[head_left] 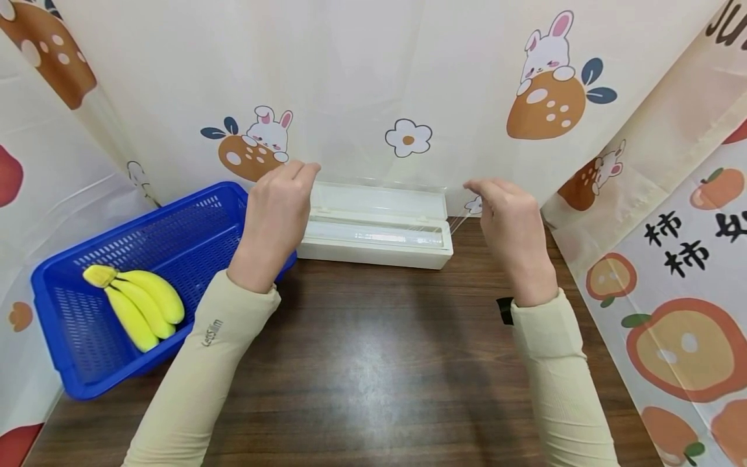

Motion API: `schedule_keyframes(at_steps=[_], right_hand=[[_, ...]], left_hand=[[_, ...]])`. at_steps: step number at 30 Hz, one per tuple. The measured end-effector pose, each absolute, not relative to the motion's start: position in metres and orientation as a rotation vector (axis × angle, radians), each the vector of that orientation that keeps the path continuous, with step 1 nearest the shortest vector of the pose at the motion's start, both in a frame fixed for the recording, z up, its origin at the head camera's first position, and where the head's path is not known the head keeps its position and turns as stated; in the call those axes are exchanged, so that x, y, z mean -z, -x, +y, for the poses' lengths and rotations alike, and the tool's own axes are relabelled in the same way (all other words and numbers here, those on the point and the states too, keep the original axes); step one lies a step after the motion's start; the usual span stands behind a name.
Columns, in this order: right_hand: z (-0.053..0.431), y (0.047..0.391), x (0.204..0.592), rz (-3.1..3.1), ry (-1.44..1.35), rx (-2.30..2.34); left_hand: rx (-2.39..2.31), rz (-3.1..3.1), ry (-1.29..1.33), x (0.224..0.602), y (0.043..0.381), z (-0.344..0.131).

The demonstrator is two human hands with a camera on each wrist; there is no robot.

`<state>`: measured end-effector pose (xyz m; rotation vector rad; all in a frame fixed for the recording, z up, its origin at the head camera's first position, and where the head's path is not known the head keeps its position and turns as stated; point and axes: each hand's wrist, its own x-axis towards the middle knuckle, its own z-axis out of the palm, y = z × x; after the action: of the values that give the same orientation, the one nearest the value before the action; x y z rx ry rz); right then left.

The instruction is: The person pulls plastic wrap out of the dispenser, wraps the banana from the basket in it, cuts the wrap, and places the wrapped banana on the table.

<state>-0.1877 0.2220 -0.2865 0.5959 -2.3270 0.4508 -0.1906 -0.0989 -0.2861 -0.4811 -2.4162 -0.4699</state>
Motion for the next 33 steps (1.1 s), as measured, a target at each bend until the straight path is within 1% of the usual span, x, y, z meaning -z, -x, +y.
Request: schedule_keyframes(at_steps=[33], right_hand=[[0.217,0.183,0.253,-2.271,-0.563,-0.417]], left_hand=[[0.482,-2.225,0.496,0.263,0.184,-0.100]])
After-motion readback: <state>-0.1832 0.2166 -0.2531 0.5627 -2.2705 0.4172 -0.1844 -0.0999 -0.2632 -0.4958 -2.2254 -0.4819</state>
